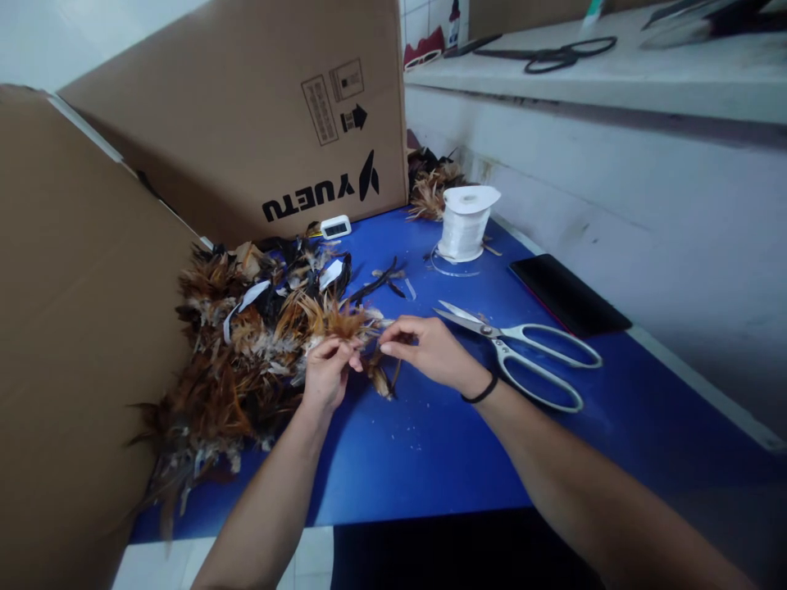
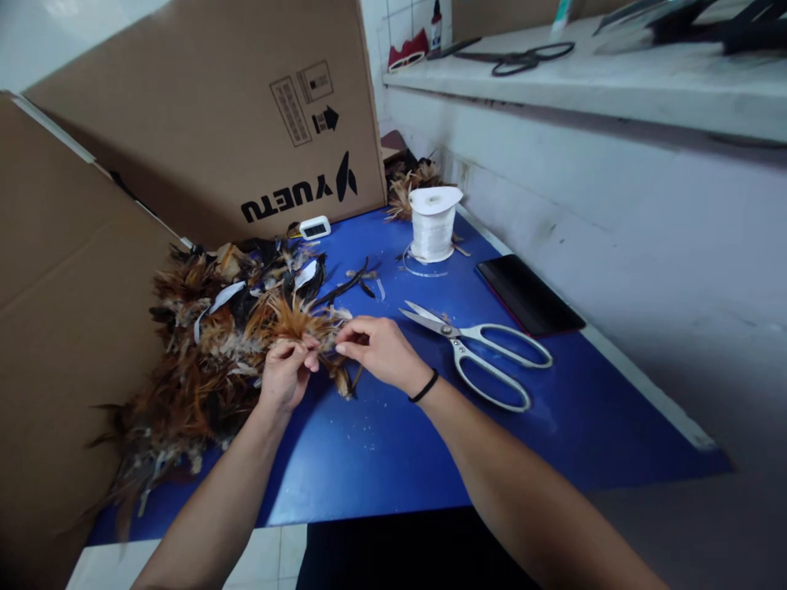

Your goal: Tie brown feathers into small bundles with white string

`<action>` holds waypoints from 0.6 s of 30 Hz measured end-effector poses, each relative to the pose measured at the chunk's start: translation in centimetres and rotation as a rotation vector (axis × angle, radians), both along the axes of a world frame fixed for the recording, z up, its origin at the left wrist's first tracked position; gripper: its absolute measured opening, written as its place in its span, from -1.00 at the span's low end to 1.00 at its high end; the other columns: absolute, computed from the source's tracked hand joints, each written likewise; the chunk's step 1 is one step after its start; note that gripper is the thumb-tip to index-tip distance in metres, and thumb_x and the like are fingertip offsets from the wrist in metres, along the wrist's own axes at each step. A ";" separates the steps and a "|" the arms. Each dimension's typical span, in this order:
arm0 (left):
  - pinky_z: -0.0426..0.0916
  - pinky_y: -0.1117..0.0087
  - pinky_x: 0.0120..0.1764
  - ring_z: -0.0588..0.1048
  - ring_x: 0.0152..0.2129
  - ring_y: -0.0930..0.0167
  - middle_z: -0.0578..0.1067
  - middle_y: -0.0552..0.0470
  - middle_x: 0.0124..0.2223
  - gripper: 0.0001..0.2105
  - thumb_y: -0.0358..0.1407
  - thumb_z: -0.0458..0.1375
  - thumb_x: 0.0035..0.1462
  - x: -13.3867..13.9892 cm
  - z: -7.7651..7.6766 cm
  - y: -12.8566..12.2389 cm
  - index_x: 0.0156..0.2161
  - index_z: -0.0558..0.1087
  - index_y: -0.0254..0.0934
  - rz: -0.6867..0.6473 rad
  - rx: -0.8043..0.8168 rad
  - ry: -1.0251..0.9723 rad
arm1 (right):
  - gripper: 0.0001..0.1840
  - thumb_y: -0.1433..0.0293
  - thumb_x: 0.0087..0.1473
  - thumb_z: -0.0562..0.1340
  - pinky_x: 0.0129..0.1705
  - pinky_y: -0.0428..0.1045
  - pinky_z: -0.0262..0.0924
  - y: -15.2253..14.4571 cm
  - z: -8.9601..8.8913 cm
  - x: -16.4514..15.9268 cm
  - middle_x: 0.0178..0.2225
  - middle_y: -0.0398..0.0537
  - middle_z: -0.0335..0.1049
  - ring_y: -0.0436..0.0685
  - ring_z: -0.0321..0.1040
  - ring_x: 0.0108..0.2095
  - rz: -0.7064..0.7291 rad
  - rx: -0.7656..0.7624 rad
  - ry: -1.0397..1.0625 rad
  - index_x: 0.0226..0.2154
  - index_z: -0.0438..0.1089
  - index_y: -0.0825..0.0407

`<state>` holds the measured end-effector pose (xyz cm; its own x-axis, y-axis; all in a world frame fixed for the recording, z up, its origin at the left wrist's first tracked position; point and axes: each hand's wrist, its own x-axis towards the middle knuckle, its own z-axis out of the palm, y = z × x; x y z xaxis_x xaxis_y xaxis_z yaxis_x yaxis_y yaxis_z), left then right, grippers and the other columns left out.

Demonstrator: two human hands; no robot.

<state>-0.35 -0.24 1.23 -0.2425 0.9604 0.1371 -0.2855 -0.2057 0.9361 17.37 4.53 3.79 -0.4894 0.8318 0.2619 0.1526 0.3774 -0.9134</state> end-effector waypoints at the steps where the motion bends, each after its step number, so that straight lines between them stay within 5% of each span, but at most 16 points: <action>1: 0.27 0.52 -0.58 0.32 -0.69 0.60 0.48 0.04 -0.47 -0.77 -0.24 0.36 -0.18 -0.1 0.1 0.1 -0.58 0.44 -0.34 0.021 -0.006 -0.045 | -0.95 0.48 -0.03 0.26 -0.38 -0.08 0.16 0.2 -0.1 0.2 -0.44 -0.15 0.41 -0.02 0.29 -0.46 -0.006 0.037 -0.084 -0.44 0.46 0.05; 9: 0.25 0.58 -0.59 0.29 -0.67 0.64 0.49 0.03 -0.42 -0.80 -0.27 0.38 -0.21 -0.4 0.3 0.3 -0.51 0.47 -0.34 0.060 -0.052 -0.185 | -0.89 0.49 0.07 0.20 -0.22 0.01 0.05 0.1 -1.8 -0.5 -0.32 -0.03 0.37 0.12 0.23 -0.24 -0.008 0.469 -0.587 -0.33 0.44 0.04; 18: 0.26 0.57 -0.59 0.30 -0.65 0.63 0.48 0.03 -0.42 -0.81 -0.27 0.36 -0.18 -0.3 0.2 0.2 -0.49 0.49 -0.34 0.009 -0.087 -0.171 | -0.86 0.50 0.15 0.09 -0.28 0.01 -0.10 0.0 -2.4 -1.3 -0.30 0.02 0.32 0.14 0.13 -0.24 -0.018 0.551 -0.768 -0.39 0.33 0.09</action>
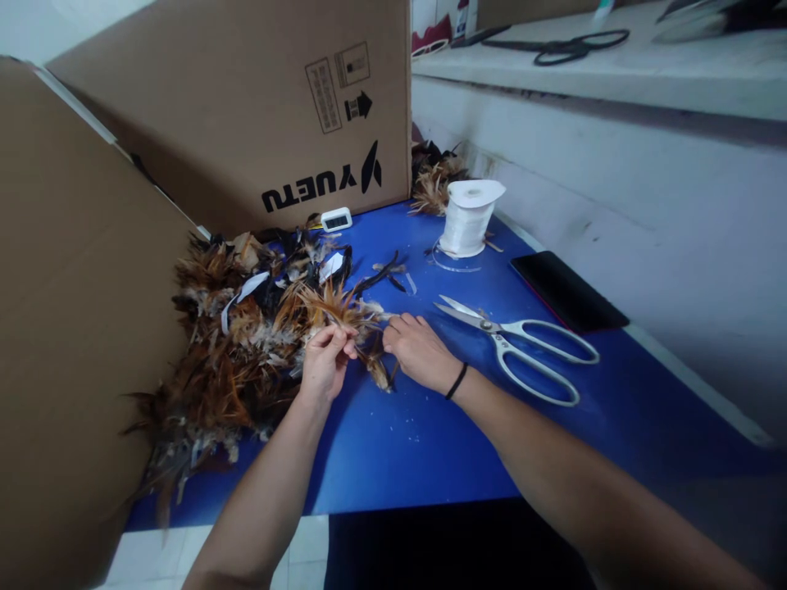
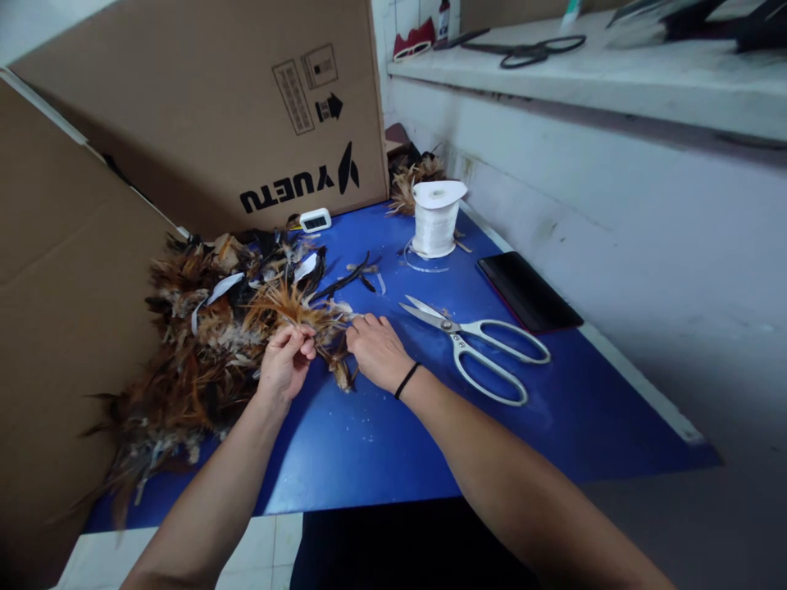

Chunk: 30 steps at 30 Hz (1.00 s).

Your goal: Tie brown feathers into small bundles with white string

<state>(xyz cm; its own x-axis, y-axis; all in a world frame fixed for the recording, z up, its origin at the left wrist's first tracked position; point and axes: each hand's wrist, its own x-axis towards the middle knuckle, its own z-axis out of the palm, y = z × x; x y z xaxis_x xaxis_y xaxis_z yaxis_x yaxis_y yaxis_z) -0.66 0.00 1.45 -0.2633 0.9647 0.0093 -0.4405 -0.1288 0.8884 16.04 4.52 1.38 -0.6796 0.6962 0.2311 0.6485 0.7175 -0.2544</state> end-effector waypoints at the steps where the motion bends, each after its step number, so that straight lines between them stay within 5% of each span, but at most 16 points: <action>1: 0.26 0.57 -0.58 0.30 -0.65 0.63 0.47 0.04 -0.42 -0.81 -0.27 0.36 -0.18 0.0 0.0 0.0 -0.49 0.49 -0.34 -0.001 -0.005 -0.002 | -0.87 0.51 0.14 0.09 -0.28 0.01 -0.10 0.0 0.0 0.1 -0.30 0.01 0.31 0.13 0.12 -0.25 0.000 0.004 0.017 -0.39 0.32 0.09; 8: 0.27 0.56 -0.58 0.32 -0.63 0.62 0.47 0.03 -0.41 -0.81 -0.27 0.35 -0.16 0.1 0.0 0.0 -0.48 0.49 -0.35 -0.015 -0.034 0.018 | -0.89 0.49 0.16 0.09 -0.27 0.00 -0.14 0.5 0.4 1.0 -0.35 -0.06 0.31 0.10 0.13 -0.31 -0.003 0.031 0.110 -0.37 0.31 0.07; 16: 0.28 0.55 -0.57 0.32 -0.64 0.62 0.46 0.05 -0.41 -0.82 -0.27 0.34 -0.15 0.0 -0.2 0.0 -0.47 0.49 -0.35 -0.034 -0.031 0.025 | -0.85 0.48 0.15 0.09 -0.27 0.02 -0.15 0.2 0.3 0.4 -0.29 0.04 0.32 0.15 0.12 -0.24 0.039 0.040 -0.043 -0.40 0.34 0.09; 26: 0.27 0.54 -0.61 0.33 -0.68 0.64 0.49 -0.01 -0.27 -0.80 -0.25 0.33 -0.14 0.3 0.0 -0.1 -0.48 0.48 -0.36 -0.071 -0.071 0.113 | -0.82 0.49 0.20 0.00 -0.25 0.01 -0.12 0.5 1.2 1.3 -0.41 0.00 0.37 0.13 0.23 -0.35 -0.003 0.075 0.120 -0.36 0.28 0.11; 30: 0.29 0.51 -0.62 0.35 -0.70 0.60 0.48 0.01 -0.37 -0.82 -0.26 0.31 -0.11 0.6 0.0 -0.3 -0.48 0.48 -0.36 -0.103 -0.063 0.172 | -0.82 0.48 0.21 0.00 -0.25 0.01 -0.09 0.4 1.5 1.3 -0.42 0.01 0.38 0.14 0.27 -0.35 -0.017 0.066 0.126 -0.36 0.27 0.12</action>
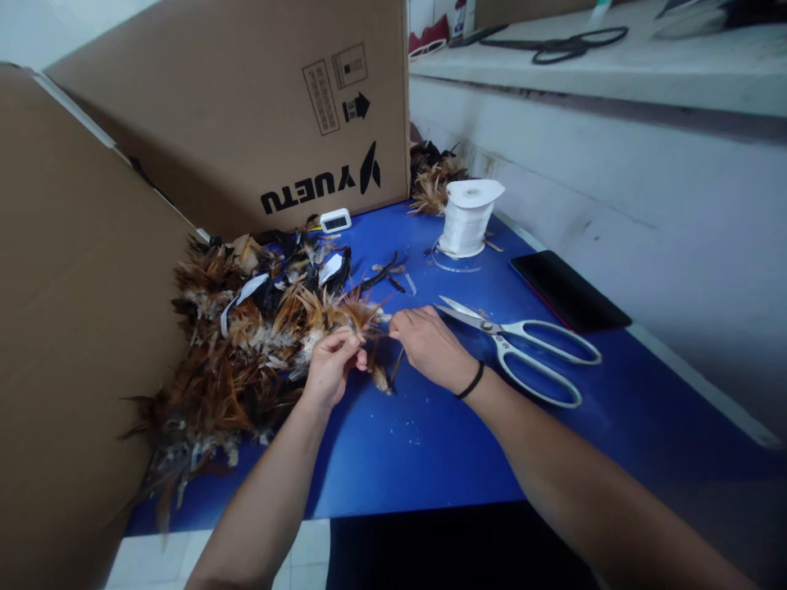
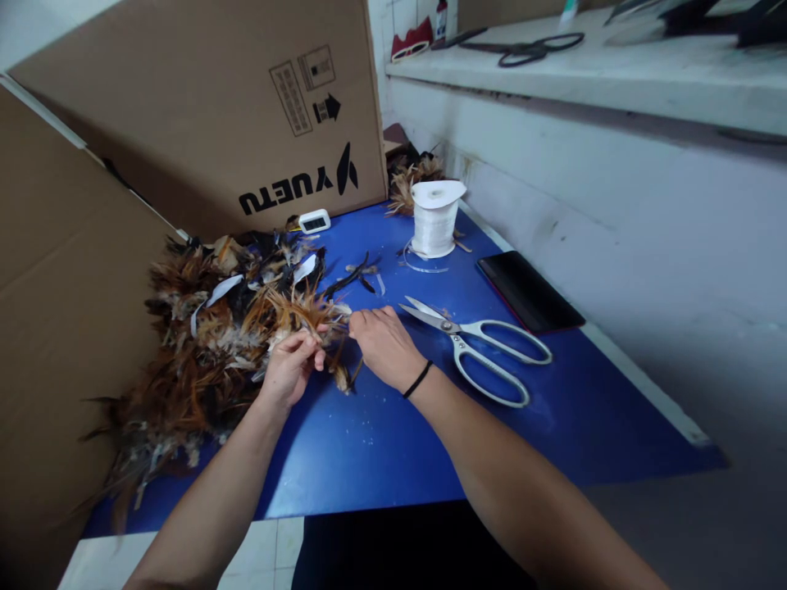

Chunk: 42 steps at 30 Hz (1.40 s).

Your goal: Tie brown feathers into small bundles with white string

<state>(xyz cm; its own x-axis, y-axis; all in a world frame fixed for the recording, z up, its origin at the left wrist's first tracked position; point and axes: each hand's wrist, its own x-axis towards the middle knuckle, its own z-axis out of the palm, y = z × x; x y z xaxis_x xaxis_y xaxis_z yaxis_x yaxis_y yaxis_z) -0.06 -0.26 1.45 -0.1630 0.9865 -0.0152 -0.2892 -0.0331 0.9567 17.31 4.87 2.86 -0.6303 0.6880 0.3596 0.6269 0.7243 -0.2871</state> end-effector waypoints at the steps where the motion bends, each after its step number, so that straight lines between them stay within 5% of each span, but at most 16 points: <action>1: 0.30 0.51 -0.62 0.36 -0.70 0.58 0.46 0.03 -0.42 -0.82 -0.26 0.31 -0.10 0.1 -0.1 0.0 -0.48 0.48 -0.36 -0.009 0.005 0.014 | -0.83 0.49 0.21 0.01 -0.25 0.01 -0.09 0.0 0.0 0.0 -0.41 0.01 0.38 0.14 0.28 -0.35 -0.004 0.000 0.002 -0.36 0.27 0.13; 17: 0.29 0.49 -0.65 0.36 -0.72 0.56 0.45 0.04 -0.48 -0.81 -0.25 0.33 -0.15 0.4 -0.5 0.0 -0.46 0.53 -0.38 0.024 -0.041 0.137 | -0.85 0.47 0.20 0.04 -0.27 0.00 -0.02 -0.2 0.5 0.0 -0.40 0.01 0.38 0.11 0.26 -0.38 0.056 -0.056 0.115 -0.38 0.27 0.11; 30: 0.26 0.49 -0.63 0.33 -0.72 0.59 0.47 0.00 -0.41 -0.83 -0.26 0.30 -0.10 0.3 -0.8 -0.1 -0.49 0.54 -0.37 -0.008 0.028 0.222 | -0.90 0.43 0.07 0.20 -0.37 -0.10 0.11 -0.3 -0.3 -0.6 -0.43 -0.11 0.44 -0.01 0.33 -0.43 0.124 -0.423 0.355 -0.41 0.43 0.08; 35: 0.24 0.52 -0.60 0.29 -0.71 0.59 0.39 0.09 -0.58 -0.81 -0.25 0.32 -0.14 0.2 -0.4 -0.1 -0.46 0.52 -0.37 -0.016 -0.061 0.059 | -0.82 0.45 0.12 0.13 -0.38 -0.12 0.12 -0.1 -0.3 -0.5 -0.46 -0.16 0.43 -0.05 0.30 -0.47 0.147 -0.456 0.457 -0.39 0.44 0.06; 42: 0.17 0.58 -0.62 0.25 -0.71 0.61 0.31 0.13 -0.65 -0.80 -0.29 0.34 -0.17 0.0 -0.2 -0.2 -0.47 0.48 -0.39 -0.099 -0.221 -0.166 | -0.82 0.49 0.11 0.16 -0.17 -0.05 0.21 -0.4 -0.3 -0.7 -0.28 -0.08 0.41 0.01 0.33 -0.27 0.271 -0.286 0.552 -0.23 0.43 0.03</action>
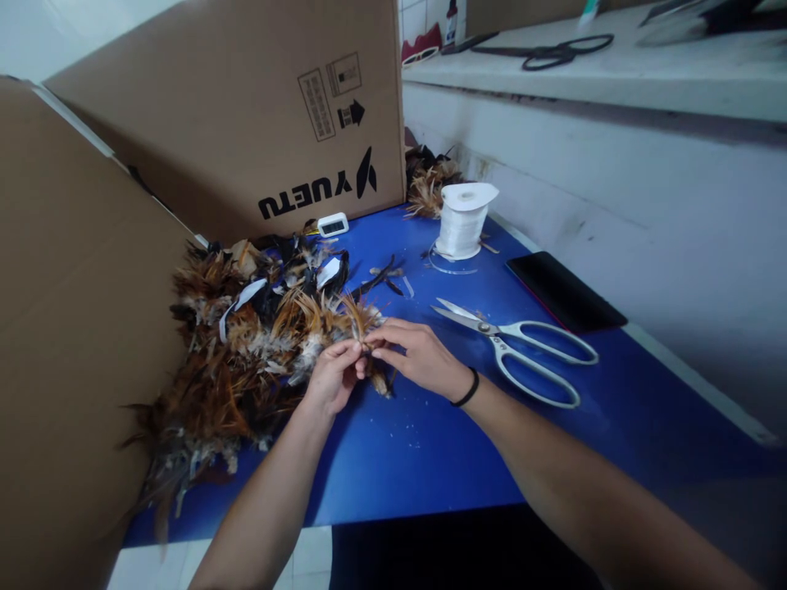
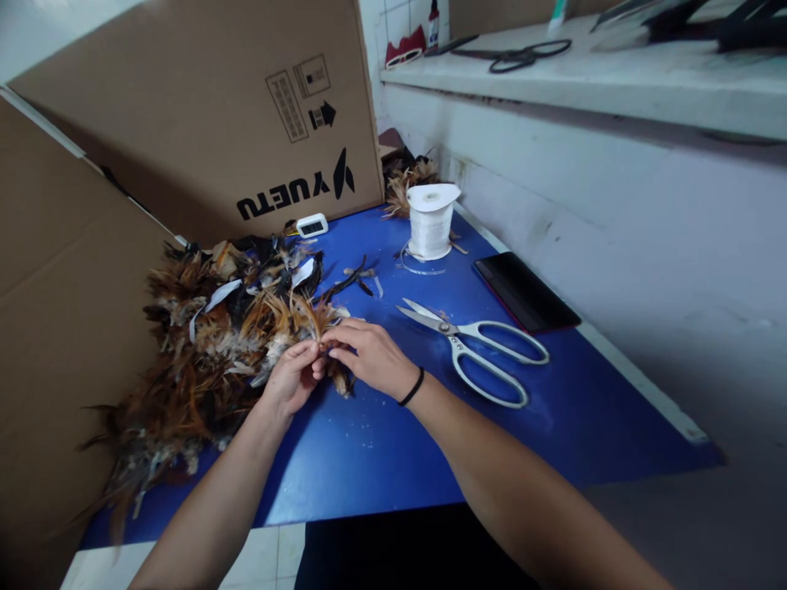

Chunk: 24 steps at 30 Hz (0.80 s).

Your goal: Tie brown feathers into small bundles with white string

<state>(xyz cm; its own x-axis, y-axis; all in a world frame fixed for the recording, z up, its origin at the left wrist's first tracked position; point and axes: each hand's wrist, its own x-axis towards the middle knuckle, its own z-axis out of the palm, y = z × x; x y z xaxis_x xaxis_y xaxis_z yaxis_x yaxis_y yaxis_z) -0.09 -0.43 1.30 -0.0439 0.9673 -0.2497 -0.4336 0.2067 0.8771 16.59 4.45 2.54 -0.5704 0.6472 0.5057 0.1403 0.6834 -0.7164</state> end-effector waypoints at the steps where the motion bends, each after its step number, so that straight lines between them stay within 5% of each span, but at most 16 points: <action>1: 0.17 0.59 -0.62 0.25 -0.71 0.61 0.31 0.13 -0.65 -0.81 -0.29 0.34 -0.16 0.0 0.0 0.0 -0.47 0.48 -0.39 -0.011 -0.001 -0.008 | -0.83 0.48 0.12 0.16 -0.16 -0.04 0.22 0.0 -0.1 0.0 -0.28 -0.07 0.41 0.01 0.33 -0.26 0.005 0.024 0.010 -0.23 0.43 0.03; 13: 0.16 0.57 -0.61 0.27 -0.70 0.59 0.31 0.12 -0.66 -0.82 -0.30 0.33 -0.13 0.0 0.0 -0.1 -0.48 0.46 -0.38 -0.078 0.016 -0.034 | -0.82 0.44 0.16 0.10 -0.14 0.00 0.21 -0.3 0.5 0.3 -0.34 -0.05 0.40 0.04 0.31 -0.26 0.017 0.180 -0.017 -0.34 0.42 0.06; 24: 0.21 0.47 -0.53 0.31 -0.65 0.53 0.35 0.09 -0.60 -0.76 -0.21 0.28 -0.06 0.2 -0.5 -0.3 -0.56 0.43 -0.35 -0.041 0.227 0.224 | -0.93 0.44 -0.15 0.23 -0.50 -0.12 0.12 -0.7 1.0 -1.0 -0.60 -0.24 0.27 -0.08 0.17 -0.59 -0.114 -0.795 0.468 -0.57 0.31 0.08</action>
<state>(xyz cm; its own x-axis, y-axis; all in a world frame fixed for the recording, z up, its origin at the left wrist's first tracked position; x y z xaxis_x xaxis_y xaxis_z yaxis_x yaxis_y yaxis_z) 0.13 -0.73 0.78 -0.0336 0.9993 -0.0154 -0.2196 0.0076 0.9755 15.54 3.71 3.57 -0.3319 0.9419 0.0520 -0.2457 -0.0330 -0.9688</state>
